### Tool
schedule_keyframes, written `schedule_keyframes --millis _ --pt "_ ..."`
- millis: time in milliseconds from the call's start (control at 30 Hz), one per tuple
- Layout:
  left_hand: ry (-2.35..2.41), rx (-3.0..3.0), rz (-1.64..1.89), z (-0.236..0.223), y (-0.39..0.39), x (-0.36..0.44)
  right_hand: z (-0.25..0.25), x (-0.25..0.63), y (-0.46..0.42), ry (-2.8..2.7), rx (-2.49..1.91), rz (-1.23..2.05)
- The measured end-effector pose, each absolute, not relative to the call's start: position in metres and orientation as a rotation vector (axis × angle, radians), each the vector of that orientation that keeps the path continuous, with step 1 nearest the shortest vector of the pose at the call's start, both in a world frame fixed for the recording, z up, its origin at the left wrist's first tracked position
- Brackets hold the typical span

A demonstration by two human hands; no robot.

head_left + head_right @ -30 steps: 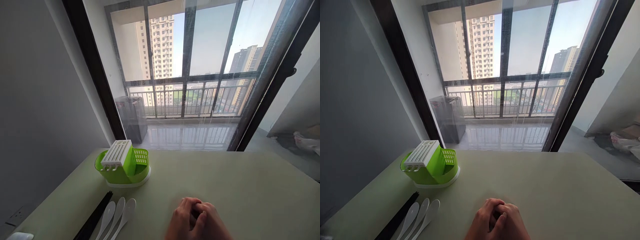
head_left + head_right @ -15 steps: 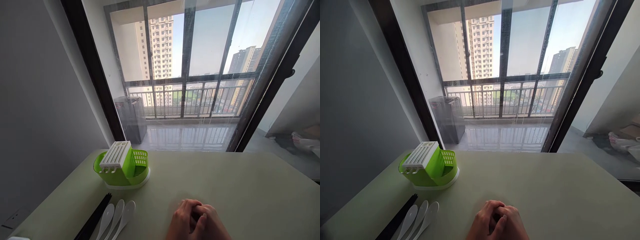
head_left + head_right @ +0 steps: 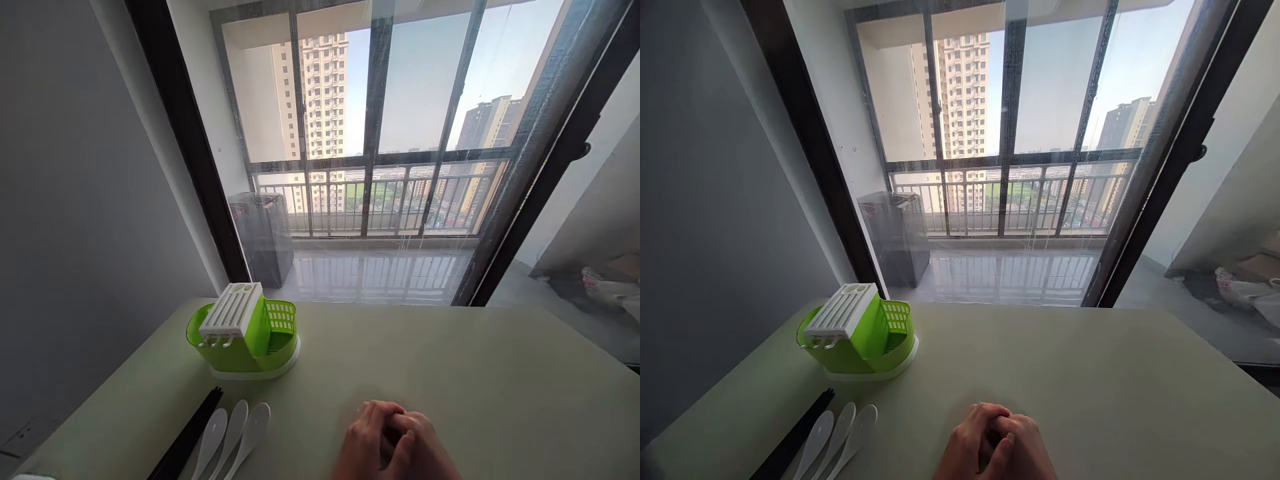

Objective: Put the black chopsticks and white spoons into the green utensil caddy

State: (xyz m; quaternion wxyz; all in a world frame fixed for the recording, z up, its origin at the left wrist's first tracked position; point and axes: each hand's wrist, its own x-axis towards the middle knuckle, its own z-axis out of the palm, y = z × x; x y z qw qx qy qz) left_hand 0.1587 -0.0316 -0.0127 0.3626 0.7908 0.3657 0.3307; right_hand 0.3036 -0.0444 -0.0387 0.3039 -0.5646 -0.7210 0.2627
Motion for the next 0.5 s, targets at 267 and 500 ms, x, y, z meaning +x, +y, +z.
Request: schedule_keyframes --millis 267,500 --pt "0.916 2.038 0.917 -0.035 -0.029 0.16 -0.071 0.311 -0.04 -1.895 -1.478 0.74" --pt "0.943 2.023 0.912 -0.047 -0.029 0.163 -0.068 0.313 -0.04 -1.9 -1.46 0.752"
